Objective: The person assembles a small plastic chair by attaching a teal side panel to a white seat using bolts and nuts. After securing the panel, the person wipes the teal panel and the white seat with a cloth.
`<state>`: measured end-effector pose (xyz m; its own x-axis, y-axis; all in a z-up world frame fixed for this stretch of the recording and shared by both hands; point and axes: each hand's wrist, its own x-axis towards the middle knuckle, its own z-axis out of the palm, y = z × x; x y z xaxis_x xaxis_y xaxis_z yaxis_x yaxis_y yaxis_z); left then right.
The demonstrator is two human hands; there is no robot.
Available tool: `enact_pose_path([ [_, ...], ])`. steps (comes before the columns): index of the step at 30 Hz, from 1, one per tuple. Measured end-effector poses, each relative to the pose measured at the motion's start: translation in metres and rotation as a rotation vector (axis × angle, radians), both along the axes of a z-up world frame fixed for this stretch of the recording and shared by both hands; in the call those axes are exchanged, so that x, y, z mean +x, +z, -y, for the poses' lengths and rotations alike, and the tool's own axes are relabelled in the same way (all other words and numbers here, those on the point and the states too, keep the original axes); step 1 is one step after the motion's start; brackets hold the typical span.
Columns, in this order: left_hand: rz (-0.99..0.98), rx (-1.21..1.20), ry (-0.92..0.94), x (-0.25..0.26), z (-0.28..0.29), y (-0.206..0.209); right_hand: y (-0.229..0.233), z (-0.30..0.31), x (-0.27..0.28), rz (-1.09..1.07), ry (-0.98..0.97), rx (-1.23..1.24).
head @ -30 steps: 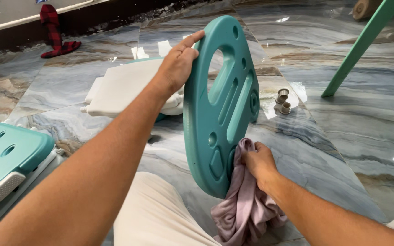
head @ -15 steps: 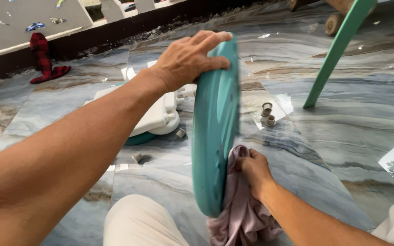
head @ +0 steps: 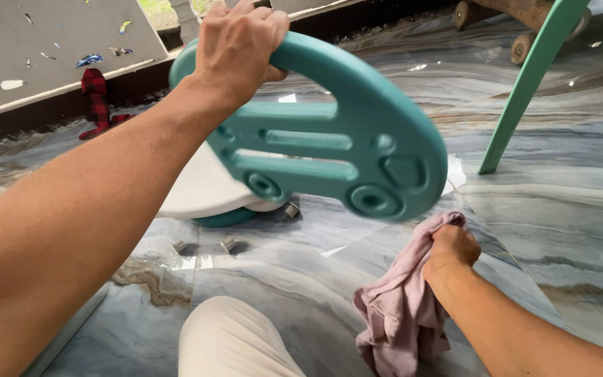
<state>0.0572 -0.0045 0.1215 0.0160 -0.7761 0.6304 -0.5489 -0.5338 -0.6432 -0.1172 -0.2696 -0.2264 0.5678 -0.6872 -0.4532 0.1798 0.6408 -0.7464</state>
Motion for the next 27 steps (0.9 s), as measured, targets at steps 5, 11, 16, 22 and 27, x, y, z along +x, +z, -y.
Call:
enact_pose_path([
  [5,-0.239,-0.118,0.303,-0.018,0.002,-0.003,0.017,-0.016,0.012,0.090,0.005,-0.020],
  [11,-0.742,-0.232,0.624,-0.045,0.015,-0.015,0.037,-0.039,0.007,0.194,0.102,-0.099],
  [16,-1.139,-0.427,0.711,-0.044,0.017,-0.032,0.067,-0.055,0.006,0.282,0.259,-0.141],
  [22,-1.567,-0.598,0.598,-0.029,0.007,-0.067,0.115,-0.082,0.020,0.363,0.364,-0.175],
  [27,-1.740,-0.726,0.503,-0.013,-0.001,-0.081,0.175,-0.110,0.029,0.537,0.479,-0.352],
])
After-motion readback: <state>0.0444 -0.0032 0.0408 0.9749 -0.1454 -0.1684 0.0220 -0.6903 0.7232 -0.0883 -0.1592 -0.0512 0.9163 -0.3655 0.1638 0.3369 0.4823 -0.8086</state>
